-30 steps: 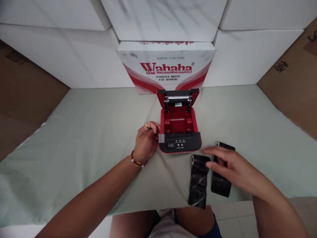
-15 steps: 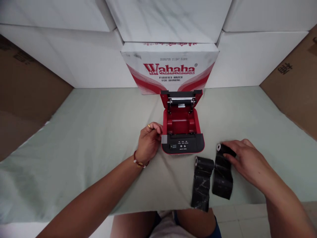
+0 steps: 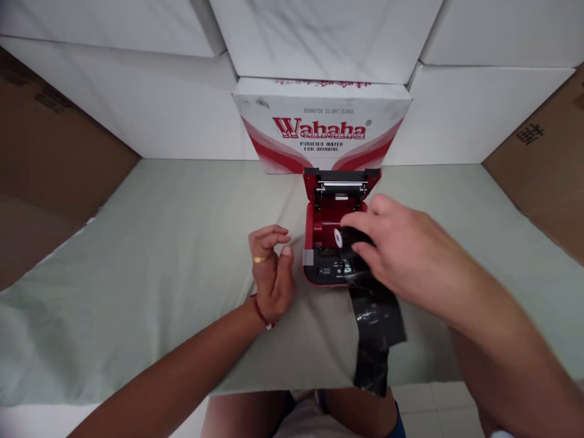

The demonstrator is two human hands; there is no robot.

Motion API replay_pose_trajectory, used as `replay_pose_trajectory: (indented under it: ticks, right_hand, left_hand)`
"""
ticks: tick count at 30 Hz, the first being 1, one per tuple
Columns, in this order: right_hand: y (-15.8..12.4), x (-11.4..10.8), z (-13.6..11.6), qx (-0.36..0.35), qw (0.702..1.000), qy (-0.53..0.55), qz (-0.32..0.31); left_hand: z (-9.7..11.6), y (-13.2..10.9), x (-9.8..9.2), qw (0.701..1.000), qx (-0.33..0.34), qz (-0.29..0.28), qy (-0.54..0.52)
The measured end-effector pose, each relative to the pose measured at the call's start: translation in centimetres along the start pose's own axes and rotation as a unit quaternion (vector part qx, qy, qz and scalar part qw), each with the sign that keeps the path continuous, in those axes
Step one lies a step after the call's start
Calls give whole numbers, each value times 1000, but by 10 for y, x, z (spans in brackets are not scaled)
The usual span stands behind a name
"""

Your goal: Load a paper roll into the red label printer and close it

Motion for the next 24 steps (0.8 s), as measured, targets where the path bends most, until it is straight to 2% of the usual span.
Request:
replay_pose_trajectory:
  ticks: [4,8,13,16,18,21,22,24]
  right_hand:
    - [42,38,-25,91,983,-112,-115]
    - [55,48,-32,130,966,-155,-162]
    - [68,60,-37,120,958,-176,-190]
    - [71,63,-36,105,961,-167,-195]
    - [66,57,-33,92,970,-123,-190]
    - [45,32,-23,73,985,53,-148]
    - [38,21,-18,79,984,127,-101]
    - [25,1,-2,116,962,236,81]
  left_hand:
    - [26,1,-5,987,158,-33,22]
    - [45,-3,1,961,255,-101,23]
    - [55,-7,10,938,292,-189,10]
    - [56,-6,11,934,295,-200,13]
    - [56,-6,11,934,296,-199,24]
    - [56,-5,11,932,299,-200,36]
    - [56,-6,11,932,298,-201,35]
    - [56,-7,12,933,298,-200,32]
Point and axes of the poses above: each hand's wrist, its own y-axis towards the middle knuckle, its own x-axis out of the palm, z = x × y, the point moved 3 cm from there along y, towards the middle knuckle, and after that the axes turned 11 degrees about x, right-handed, at the moved point
